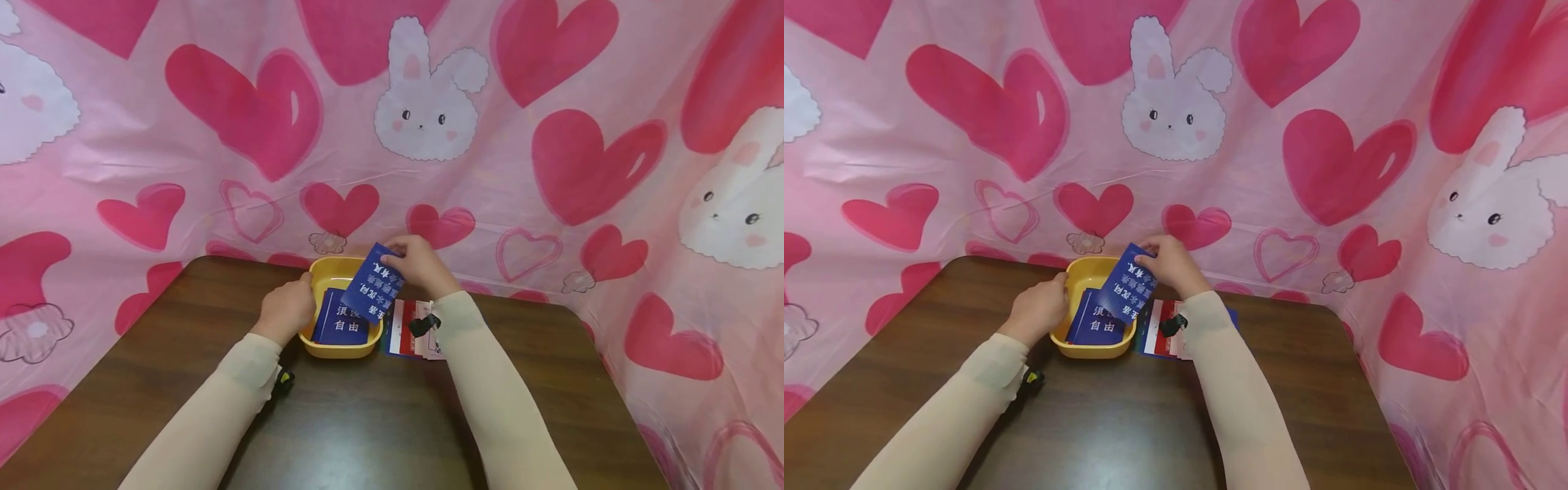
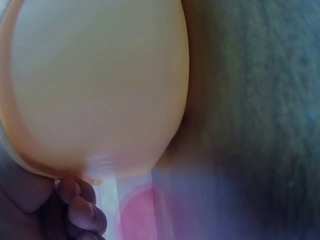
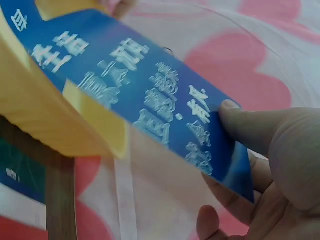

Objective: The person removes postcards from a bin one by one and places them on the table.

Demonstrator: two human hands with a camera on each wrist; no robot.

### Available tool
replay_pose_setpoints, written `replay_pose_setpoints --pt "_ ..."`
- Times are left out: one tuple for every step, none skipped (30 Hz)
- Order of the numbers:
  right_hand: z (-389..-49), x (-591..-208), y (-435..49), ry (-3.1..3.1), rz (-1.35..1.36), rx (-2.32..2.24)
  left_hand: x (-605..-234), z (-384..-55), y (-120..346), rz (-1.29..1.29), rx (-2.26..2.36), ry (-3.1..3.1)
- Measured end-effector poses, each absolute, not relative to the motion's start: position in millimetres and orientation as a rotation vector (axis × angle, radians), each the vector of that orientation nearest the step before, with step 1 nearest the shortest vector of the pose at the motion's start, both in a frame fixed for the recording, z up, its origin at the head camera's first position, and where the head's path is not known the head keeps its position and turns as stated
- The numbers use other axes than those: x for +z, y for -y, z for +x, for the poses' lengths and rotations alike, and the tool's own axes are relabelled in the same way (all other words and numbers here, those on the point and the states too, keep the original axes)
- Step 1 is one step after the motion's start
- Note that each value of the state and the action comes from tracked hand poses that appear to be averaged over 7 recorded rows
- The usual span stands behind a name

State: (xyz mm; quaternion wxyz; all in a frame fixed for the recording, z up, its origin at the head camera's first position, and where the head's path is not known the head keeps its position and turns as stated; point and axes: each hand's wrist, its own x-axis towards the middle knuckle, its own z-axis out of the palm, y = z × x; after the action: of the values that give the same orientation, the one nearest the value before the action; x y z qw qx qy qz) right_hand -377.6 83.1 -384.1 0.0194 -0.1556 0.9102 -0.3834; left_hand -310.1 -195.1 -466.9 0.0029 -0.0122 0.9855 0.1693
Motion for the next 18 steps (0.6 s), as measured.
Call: replay_pose_setpoints --pt "-377 -384 -90 -2.829 -0.468 -1.222 -467 -310 195 -0.041 0.532 -3.088" --pt "-377 -385 -97 -2.83 -0.453 -1.252 -467 -310 195 -0.041 0.53 -3.088" --pt "-377 -386 -104 -2.826 -0.435 -1.279 -467 -310 195 -0.041 0.529 -3.085" --pt "-377 -387 -110 -2.819 -0.415 -1.31 -467 -311 195 -0.043 0.531 -3.079" --pt "-377 -389 -117 -2.82 -0.4 -1.331 -467 -311 195 -0.047 0.533 -3.076" --pt "-377 -391 -124 -2.821 -0.389 -1.345 -467 -311 195 -0.048 0.532 -3.074" --pt "-377 -393 -131 -2.826 -0.386 -1.351 -467 -312 196 -0.05 0.531 -3.071" --pt "-377 -395 -138 -2.834 -0.388 -1.351 -466 -312 196 -0.051 0.531 -3.064" --pt "-377 -398 -145 -2.84 -0.39 -1.354 -466 -312 196 -0.052 0.532 -3.06" --pt "-376 -400 -152 -2.846 -0.402 -1.36 -466 -313 197 -0.052 0.532 -3.056" --pt "-376 -403 -159 -2.856 -0.418 -1.359 -466 -313 197 -0.052 0.532 -3.055" --pt "-375 -405 -166 -2.859 -0.426 -1.367 -466 -313 197 -0.052 0.535 -3.054" --pt "-375 -407 -173 -2.859 -0.434 -1.384 -465 -313 197 -0.052 0.538 -3.049" --pt "-374 -408 -180 -2.863 -0.433 -1.39 -465 -313 197 -0.052 0.542 -3.047" --pt "-372 -409 -186 -2.851 -0.426 -1.411 -465 -313 196 -0.053 0.544 -3.048" --pt "-371 -409 -192 -2.845 -0.415 -1.422 -465 -313 196 -0.055 0.546 -3.046" --pt "-371 -410 -198 -2.831 -0.396 -1.434 -465 -313 196 -0.055 0.547 -3.047" --pt "-370 -409 -203 -2.815 -0.37 -1.447 -465 -313 196 -0.055 0.547 -3.048"
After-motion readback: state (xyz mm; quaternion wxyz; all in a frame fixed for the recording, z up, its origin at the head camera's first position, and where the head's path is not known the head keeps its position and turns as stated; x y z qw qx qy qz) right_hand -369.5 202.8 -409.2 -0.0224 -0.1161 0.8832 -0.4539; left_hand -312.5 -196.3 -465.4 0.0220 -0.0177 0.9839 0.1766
